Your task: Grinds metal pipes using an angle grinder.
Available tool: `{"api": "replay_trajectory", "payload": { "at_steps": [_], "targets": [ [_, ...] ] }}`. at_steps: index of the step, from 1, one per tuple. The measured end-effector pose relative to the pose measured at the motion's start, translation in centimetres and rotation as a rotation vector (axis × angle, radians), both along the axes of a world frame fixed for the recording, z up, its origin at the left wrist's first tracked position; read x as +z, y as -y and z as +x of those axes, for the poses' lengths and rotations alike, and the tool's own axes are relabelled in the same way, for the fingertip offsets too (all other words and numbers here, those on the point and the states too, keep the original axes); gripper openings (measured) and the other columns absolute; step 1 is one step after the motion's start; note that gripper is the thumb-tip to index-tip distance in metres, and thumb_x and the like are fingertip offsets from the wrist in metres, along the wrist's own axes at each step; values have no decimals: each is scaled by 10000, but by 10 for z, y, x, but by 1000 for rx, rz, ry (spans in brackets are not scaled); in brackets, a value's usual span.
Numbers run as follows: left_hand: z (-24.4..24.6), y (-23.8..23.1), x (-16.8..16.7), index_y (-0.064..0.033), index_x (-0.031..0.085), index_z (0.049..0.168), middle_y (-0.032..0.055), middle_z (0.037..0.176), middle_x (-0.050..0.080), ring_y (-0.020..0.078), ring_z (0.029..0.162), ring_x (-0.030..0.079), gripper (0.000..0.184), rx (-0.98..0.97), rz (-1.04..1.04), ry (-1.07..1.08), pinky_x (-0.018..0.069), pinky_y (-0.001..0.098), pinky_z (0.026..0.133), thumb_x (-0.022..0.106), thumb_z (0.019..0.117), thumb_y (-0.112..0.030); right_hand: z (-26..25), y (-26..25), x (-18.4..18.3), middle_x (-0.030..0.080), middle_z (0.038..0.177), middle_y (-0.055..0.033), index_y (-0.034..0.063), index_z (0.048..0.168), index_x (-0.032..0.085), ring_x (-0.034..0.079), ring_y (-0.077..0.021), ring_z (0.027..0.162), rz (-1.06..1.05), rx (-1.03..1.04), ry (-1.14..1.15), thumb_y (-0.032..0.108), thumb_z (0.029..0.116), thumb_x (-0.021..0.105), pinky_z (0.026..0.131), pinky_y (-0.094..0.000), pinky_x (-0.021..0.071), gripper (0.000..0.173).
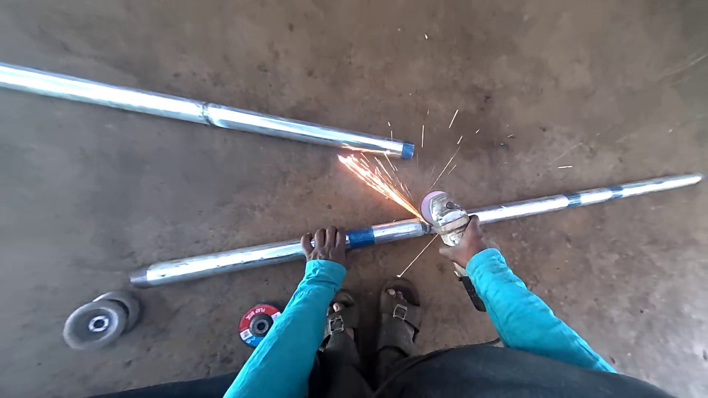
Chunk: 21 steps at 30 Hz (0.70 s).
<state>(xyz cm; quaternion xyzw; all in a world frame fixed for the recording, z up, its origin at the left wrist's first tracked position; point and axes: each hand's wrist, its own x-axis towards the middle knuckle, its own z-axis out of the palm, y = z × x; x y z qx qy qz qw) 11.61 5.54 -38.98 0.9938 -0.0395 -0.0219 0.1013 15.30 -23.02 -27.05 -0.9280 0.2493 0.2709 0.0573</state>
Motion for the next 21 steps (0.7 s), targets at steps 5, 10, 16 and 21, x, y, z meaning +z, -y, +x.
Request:
{"api": "replay_trajectory", "payload": {
  "at_steps": [5, 10, 16, 21],
  "targets": [
    [4, 0, 7, -88, 642, 1339, 189, 1364, 639, 438, 1299, 565, 588, 4, 7, -110, 338, 681, 1116, 762, 895, -455, -3, 0, 5, 670, 1238, -300, 15, 1545, 321, 667, -483, 1155, 1, -13, 2, 394, 716, 941, 948, -658, 523, 1102],
    [5, -1, 8, -86, 642, 1338, 192, 1323, 658, 441, 1260, 586, 634, -5, -3, -100, 361, 684, 1086, 768, 886, -512, -6, -9, 1, 689, 1210, -285, 29, 1534, 342, 686, -469, 1129, -26, 11, 4, 431, 702, 941, 929, -646, 535, 1101],
    [4, -1, 4, -74, 659, 1328, 187, 1348, 653, 437, 1287, 577, 596, 3, -22, -80, 345, 683, 1109, 777, 884, -454, 0, -5, 6, 679, 1228, -290, 19, 1550, 318, 677, -467, 1151, -20, -20, -4, 391, 726, 937, 953, -638, 529, 1096],
    [3, -2, 2, -82, 669, 1288, 185, 1292, 670, 434, 1239, 602, 597, -8, -2, -41, 379, 680, 1074, 773, 876, -503, -1, -8, 1, 692, 1202, -273, 29, 1523, 350, 685, -457, 1136, -25, 3, -13, 423, 691, 952, 944, -636, 533, 1100]
  ]
}}
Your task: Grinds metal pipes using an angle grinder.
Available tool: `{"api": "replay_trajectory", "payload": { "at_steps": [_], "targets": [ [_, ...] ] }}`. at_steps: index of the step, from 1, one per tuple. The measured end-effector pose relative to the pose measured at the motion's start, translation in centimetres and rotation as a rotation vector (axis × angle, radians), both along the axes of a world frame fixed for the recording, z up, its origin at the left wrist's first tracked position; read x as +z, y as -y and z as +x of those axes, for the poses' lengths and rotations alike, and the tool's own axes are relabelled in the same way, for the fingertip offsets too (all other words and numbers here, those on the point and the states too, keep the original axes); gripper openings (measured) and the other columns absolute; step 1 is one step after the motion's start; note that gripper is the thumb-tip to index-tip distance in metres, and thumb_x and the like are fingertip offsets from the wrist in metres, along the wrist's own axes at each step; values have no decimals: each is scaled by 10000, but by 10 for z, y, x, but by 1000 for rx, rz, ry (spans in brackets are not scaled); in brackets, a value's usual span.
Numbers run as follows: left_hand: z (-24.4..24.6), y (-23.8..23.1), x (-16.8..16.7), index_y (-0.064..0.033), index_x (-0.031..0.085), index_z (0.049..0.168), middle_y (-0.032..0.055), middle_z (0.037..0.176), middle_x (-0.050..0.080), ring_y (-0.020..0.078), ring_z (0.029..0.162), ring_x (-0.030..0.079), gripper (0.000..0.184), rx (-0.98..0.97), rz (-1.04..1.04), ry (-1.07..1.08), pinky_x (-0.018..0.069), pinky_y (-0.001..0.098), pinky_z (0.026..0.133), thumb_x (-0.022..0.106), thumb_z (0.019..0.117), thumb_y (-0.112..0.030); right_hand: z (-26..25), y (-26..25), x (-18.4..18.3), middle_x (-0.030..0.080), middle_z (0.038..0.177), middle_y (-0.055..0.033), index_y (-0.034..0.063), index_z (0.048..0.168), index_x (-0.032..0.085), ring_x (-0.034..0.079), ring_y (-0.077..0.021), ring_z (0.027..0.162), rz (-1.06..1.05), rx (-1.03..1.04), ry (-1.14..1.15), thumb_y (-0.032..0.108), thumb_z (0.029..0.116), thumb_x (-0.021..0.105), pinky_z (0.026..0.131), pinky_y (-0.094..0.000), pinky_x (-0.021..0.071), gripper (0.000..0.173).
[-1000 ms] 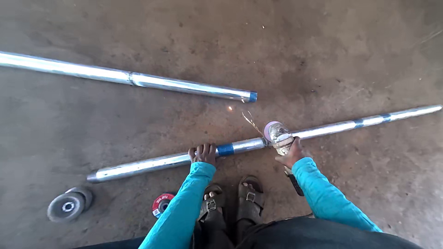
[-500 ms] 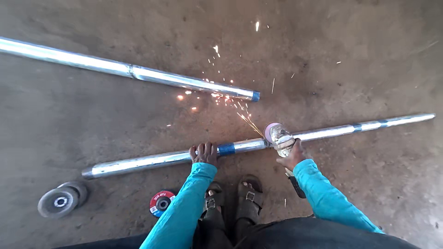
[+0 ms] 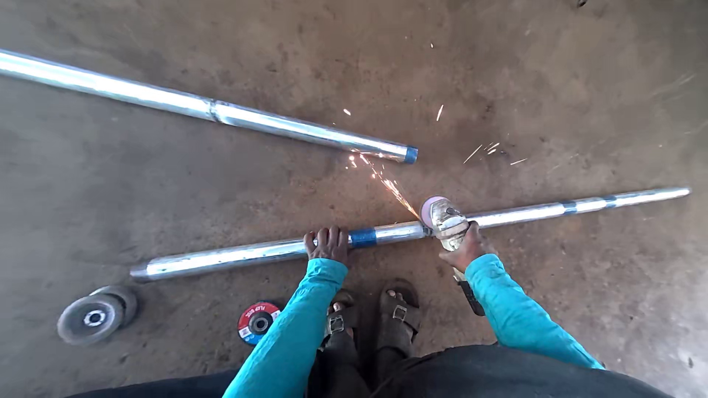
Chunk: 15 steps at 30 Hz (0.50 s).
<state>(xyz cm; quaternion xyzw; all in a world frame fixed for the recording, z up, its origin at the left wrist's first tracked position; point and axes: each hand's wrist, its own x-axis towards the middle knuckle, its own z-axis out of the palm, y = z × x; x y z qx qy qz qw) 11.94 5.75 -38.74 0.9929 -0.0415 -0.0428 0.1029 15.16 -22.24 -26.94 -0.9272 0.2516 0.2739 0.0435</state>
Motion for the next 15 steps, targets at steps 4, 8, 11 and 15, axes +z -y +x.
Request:
{"api": "replay_trajectory", "payload": {
  "at_steps": [4, 8, 11, 15],
  "targets": [
    [0, 1, -1, -73, 676, 1269, 184, 1282, 675, 429, 1223, 610, 615, -4, -4, 22, 386, 677, 1065, 775, 868, -528, 3, 2, -2, 699, 1187, -272, 33, 1523, 354, 692, -454, 1121, -22, -1, 23, 437, 689, 944, 931, -636, 540, 1099],
    [-3, -1, -2, -88, 654, 1320, 175, 1307, 667, 424, 1233, 607, 648, 1, -7, 12, 375, 677, 1080, 773, 868, -536, 3, 5, 4, 681, 1212, -301, 13, 1538, 328, 678, -481, 1136, -11, -32, 19, 389, 704, 947, 944, -652, 527, 1105],
    [0, -1, -3, -94, 662, 1298, 181, 1268, 679, 428, 1208, 615, 626, -10, -19, 29, 384, 674, 1064, 781, 862, -528, -2, 4, -1, 682, 1212, -289, 25, 1540, 327, 682, -473, 1127, 24, -23, 35, 389, 683, 955, 939, -656, 530, 1123],
    [8, -3, 7, -97, 637, 1329, 172, 1308, 657, 411, 1264, 582, 627, -19, 5, -123, 360, 659, 1098, 736, 902, -545, -3, 1, -3, 689, 1217, -278, 23, 1541, 329, 686, -463, 1136, -1, -11, 15, 450, 705, 935, 945, -643, 534, 1117]
  ]
}}
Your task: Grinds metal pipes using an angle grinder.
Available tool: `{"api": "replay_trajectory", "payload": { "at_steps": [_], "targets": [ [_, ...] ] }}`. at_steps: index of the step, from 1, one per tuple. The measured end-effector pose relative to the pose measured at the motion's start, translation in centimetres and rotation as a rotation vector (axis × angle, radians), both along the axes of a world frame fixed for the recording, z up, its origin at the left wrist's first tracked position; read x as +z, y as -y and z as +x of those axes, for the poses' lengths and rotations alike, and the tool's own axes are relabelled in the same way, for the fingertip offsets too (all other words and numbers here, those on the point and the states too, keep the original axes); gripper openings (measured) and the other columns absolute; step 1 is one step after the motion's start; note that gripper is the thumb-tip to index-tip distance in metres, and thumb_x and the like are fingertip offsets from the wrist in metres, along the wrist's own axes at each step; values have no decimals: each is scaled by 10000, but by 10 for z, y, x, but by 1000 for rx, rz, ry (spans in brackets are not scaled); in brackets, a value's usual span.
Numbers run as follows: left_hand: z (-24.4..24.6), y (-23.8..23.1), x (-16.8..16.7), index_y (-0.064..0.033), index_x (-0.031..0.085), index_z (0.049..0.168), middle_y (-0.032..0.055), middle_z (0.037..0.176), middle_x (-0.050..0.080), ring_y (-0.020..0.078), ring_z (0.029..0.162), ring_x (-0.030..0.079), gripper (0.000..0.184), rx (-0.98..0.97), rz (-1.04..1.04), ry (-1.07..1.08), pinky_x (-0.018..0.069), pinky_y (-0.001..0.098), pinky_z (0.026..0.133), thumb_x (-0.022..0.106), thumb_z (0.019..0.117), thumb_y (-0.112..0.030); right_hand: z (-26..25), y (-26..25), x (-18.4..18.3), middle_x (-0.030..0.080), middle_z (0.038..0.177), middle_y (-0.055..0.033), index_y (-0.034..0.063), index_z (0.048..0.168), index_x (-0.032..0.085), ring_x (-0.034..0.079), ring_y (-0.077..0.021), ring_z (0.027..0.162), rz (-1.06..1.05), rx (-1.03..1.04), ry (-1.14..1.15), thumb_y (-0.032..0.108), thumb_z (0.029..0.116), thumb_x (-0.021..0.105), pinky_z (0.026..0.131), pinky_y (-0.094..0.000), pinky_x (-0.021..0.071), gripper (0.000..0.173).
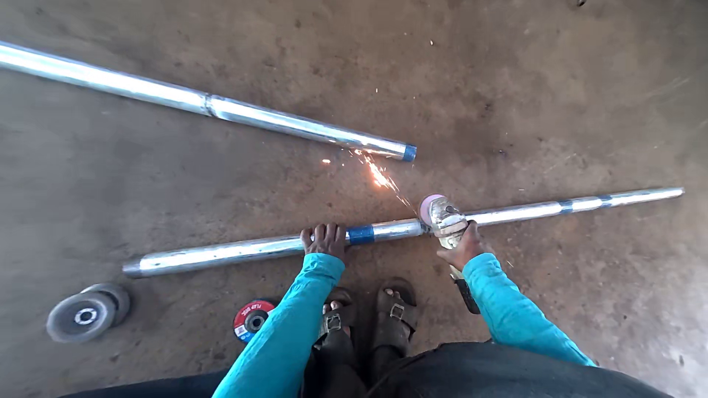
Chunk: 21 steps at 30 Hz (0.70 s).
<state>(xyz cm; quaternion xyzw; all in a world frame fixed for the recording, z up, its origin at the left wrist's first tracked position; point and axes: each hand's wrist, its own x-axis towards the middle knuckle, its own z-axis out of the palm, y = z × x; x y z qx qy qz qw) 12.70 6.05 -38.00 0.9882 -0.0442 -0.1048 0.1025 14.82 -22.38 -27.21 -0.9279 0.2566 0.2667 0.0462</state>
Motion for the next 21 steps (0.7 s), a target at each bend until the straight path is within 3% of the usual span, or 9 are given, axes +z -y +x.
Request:
{"api": "replay_trajectory", "payload": {
  "at_steps": [11, 21],
  "targets": [
    [4, 0, 2, -108, 640, 1315, 146, 1301, 660, 384, 1255, 590, 625, -12, 50, -28, 365, 639, 1095, 703, 913, -583, 1, 2, -2, 697, 1197, -272, 29, 1541, 327, 692, -462, 1120, 3, -17, 26, 424, 703, 938, 931, -645, 539, 1110],
    [-1, 1, -7, -109, 661, 1284, 154, 1241, 684, 396, 1200, 621, 587, -11, 35, 101, 396, 644, 1063, 765, 880, -522, 6, -1, 2, 691, 1204, -274, 42, 1534, 338, 685, -462, 1133, -20, -17, 13, 415, 705, 936, 935, -637, 536, 1088]
  ]
}}
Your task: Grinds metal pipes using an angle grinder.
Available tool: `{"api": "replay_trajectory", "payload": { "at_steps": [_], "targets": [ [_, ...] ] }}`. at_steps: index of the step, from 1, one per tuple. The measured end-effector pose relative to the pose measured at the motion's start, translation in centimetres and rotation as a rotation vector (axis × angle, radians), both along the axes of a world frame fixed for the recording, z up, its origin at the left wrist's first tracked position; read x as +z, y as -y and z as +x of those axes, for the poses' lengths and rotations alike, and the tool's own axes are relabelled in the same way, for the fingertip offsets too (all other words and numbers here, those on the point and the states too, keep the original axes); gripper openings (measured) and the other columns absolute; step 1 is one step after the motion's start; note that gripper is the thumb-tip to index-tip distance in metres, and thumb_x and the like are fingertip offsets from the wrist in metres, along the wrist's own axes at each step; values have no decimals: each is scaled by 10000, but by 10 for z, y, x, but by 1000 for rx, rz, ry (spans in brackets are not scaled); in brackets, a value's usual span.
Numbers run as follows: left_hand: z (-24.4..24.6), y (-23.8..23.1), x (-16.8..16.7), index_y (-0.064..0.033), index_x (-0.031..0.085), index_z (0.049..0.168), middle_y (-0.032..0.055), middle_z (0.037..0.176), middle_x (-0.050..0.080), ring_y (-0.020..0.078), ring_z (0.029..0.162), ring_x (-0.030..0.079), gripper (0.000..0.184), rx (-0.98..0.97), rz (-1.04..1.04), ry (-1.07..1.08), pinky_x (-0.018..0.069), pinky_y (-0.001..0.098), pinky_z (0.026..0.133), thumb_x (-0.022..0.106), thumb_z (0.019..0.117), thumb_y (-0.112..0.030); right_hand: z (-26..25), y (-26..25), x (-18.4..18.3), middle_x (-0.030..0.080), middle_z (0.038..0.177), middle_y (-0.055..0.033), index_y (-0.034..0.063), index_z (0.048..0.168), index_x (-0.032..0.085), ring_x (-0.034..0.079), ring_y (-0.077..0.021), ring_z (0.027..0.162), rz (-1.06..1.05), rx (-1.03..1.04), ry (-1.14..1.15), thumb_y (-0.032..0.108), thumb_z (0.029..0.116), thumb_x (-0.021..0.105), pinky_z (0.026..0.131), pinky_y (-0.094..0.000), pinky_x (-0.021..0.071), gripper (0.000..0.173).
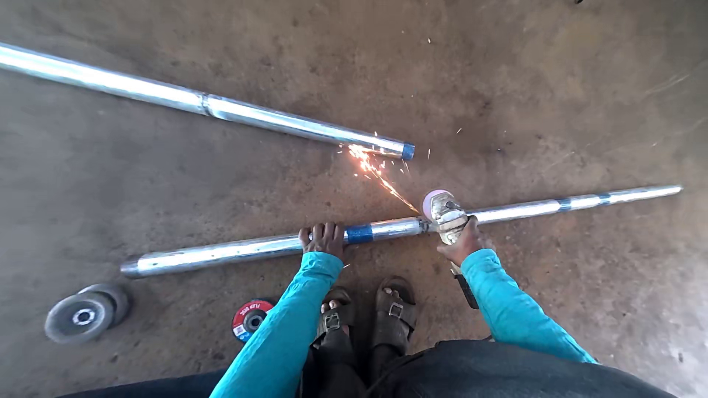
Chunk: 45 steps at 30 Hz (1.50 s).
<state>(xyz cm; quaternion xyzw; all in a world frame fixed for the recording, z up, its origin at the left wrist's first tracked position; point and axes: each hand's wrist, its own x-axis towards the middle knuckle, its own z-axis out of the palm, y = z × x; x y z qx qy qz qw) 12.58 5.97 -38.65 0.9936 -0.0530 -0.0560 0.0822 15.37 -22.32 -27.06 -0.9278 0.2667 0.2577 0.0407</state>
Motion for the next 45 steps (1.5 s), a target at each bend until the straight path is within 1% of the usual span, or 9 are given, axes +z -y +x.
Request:
{"api": "replay_trajectory", "payload": {
  "at_steps": [4, 9, 12, 18, 24, 35, 38, 42, 45],
  "targets": [
    [-1, 2, 4, -91, 653, 1306, 164, 1321, 661, 412, 1271, 584, 568, 19, -21, -57, 363, 662, 1095, 777, 890, -458, 3, -2, 4, 681, 1218, -288, 25, 1546, 313, 679, -471, 1140, 29, 9, -3, 385, 721, 932, 947, -637, 532, 1093],
    [0, 0, 5, -103, 633, 1347, 173, 1358, 643, 418, 1310, 561, 610, 19, -30, -114, 340, 673, 1117, 726, 918, -528, 5, 0, -3, 677, 1219, -298, 6, 1551, 295, 678, -475, 1146, 25, 18, 0, 393, 713, 937, 945, -634, 538, 1124],
    [-1, 1, 7, -87, 655, 1334, 178, 1360, 644, 426, 1314, 556, 554, 20, -58, -89, 337, 675, 1110, 770, 900, -412, 5, 3, 0, 677, 1217, -299, 0, 1553, 298, 676, -474, 1145, 28, 23, 3, 399, 717, 927, 945, -641, 532, 1120],
    [1, 2, 10, -94, 618, 1385, 176, 1402, 618, 412, 1345, 534, 577, 25, -20, -160, 314, 659, 1137, 740, 926, -421, 4, -5, 5, 683, 1220, -288, 9, 1558, 299, 682, -464, 1144, 39, 18, -20, 402, 732, 919, 946, -634, 536, 1105],
    [-4, 2, -4, -99, 649, 1323, 166, 1333, 657, 424, 1258, 591, 603, 22, -15, -22, 367, 680, 1082, 812, 857, -446, 8, 1, 6, 689, 1206, -278, -4, 1569, 272, 686, -453, 1139, 16, 56, -40, 420, 723, 918, 944, -624, 540, 1146],
    [-5, 2, -3, -76, 683, 1270, 182, 1280, 677, 433, 1216, 612, 579, 5, -26, 29, 382, 678, 1068, 792, 864, -474, 8, 2, 2, 674, 1228, -298, -6, 1571, 281, 674, -469, 1152, 21, 51, -18, 440, 711, 917, 958, -638, 530, 1158],
    [0, 2, 6, -114, 611, 1388, 157, 1412, 613, 413, 1335, 538, 551, 22, -1, -147, 325, 663, 1127, 757, 921, -368, 3, 2, -2, 677, 1218, -290, 7, 1539, 326, 683, -461, 1135, 54, 18, 11, 438, 703, 923, 934, -641, 539, 1114],
    [0, 1, 6, -108, 643, 1334, 173, 1318, 657, 421, 1263, 587, 591, 11, -6, -78, 366, 666, 1088, 752, 899, -493, 3, 12, -3, 682, 1198, -294, 0, 1520, 332, 687, -469, 1116, 46, -4, 32, 399, 704, 932, 920, -648, 537, 1089],
    [8, 0, 11, -128, 625, 1363, 155, 1339, 649, 395, 1280, 579, 602, 9, 9, -161, 357, 647, 1103, 722, 919, -523, 1, 7, -4, 685, 1212, -280, 2, 1519, 344, 687, -461, 1124, 58, 20, 32, 407, 685, 941, 933, -651, 537, 1104]
  ]
}}
